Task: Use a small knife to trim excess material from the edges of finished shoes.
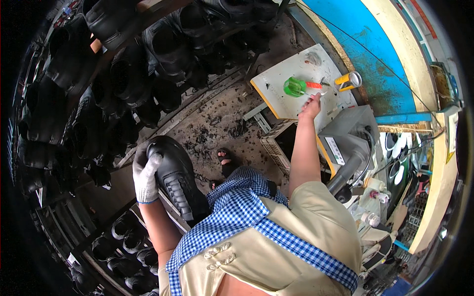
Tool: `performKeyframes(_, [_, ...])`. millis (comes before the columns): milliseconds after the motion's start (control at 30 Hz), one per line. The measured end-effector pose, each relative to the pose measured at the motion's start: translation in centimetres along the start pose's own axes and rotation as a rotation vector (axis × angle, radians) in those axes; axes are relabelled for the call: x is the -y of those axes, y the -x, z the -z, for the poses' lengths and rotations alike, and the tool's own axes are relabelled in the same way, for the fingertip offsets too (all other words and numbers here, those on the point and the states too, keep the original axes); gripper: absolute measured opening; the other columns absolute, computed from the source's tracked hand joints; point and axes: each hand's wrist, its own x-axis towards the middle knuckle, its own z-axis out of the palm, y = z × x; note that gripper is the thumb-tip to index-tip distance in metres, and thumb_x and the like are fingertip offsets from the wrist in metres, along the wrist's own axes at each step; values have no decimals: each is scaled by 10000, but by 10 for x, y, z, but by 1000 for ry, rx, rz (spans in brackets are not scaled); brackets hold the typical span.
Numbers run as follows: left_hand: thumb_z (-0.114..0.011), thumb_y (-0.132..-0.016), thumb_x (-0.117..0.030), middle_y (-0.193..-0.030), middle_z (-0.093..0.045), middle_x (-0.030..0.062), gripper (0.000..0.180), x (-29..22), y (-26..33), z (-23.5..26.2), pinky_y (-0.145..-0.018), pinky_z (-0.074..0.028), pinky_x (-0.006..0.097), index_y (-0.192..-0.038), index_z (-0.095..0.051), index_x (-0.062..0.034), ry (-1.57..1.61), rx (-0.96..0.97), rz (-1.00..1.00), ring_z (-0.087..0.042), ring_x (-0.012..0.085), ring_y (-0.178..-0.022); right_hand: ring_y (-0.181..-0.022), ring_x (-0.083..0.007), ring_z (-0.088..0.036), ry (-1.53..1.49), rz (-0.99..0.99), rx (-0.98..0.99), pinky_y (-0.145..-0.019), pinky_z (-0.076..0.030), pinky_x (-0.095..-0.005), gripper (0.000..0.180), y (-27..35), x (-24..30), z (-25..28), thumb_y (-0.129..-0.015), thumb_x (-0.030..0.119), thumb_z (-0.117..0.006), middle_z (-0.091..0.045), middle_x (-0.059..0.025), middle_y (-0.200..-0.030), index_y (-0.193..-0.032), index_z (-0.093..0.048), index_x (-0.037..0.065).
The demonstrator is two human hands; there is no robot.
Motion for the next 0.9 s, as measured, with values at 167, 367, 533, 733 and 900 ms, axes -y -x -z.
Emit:
performKeyframes(167, [-763,-723,-267,-1088,-613,79,591,-6,10,5,-845,-480,296,-1206,-562,7,47,7,-66,-580,178,-948,-471,-72,-333,-562,-388,999,-418,-264,-207,353,88,36,-46,-1001,398,-451,-433,7,-674,-821,-516,101])
performKeyframes(367, [-798,-671,-228,-1080,-643,95,586,-24,39,8,-916,-466,333,-1161,-591,17,60,-20,-111,-598,195,-986,-494,-77,-301,-587,-673,1600,-441,-270,-203,330,228,63,-98,-1013,337,-433,-388,7,-675,-779,-444,104])
performKeyframes(533, [-828,-654,-175,-1095,-642,110,625,-42,82,25,-935,-464,340,-1189,-580,34,61,-45,-159,-603,207,-1011,-493,-57,-296,-502,-832,1905,-434,-256,-190,337,314,57,-104,-1000,322,-483,-379,11,-652,-750,-426,103])
performKeyframes(733, [-843,-628,-243,-1072,-651,118,657,-66,133,50,-943,-467,335,-1177,-602,25,-111,-142,-190,-616,207,-1000,-552,-53,-443,49,184,2192,-465,-319,-167,135,399,56,-104,-895,161,-665,-563,-24,-778,-893,-658,26])
performKeyframes(900, [-841,-648,-262,-1077,-665,134,649,-59,167,66,-940,-483,334,-1177,-606,33,-149,-201,-171,-630,205,-1005,-687,-122,-600,21,978,2371,-542,-473,-211,198,467,70,-100,-775,-11,-735,-638,-61,-869,-969,-702,11])
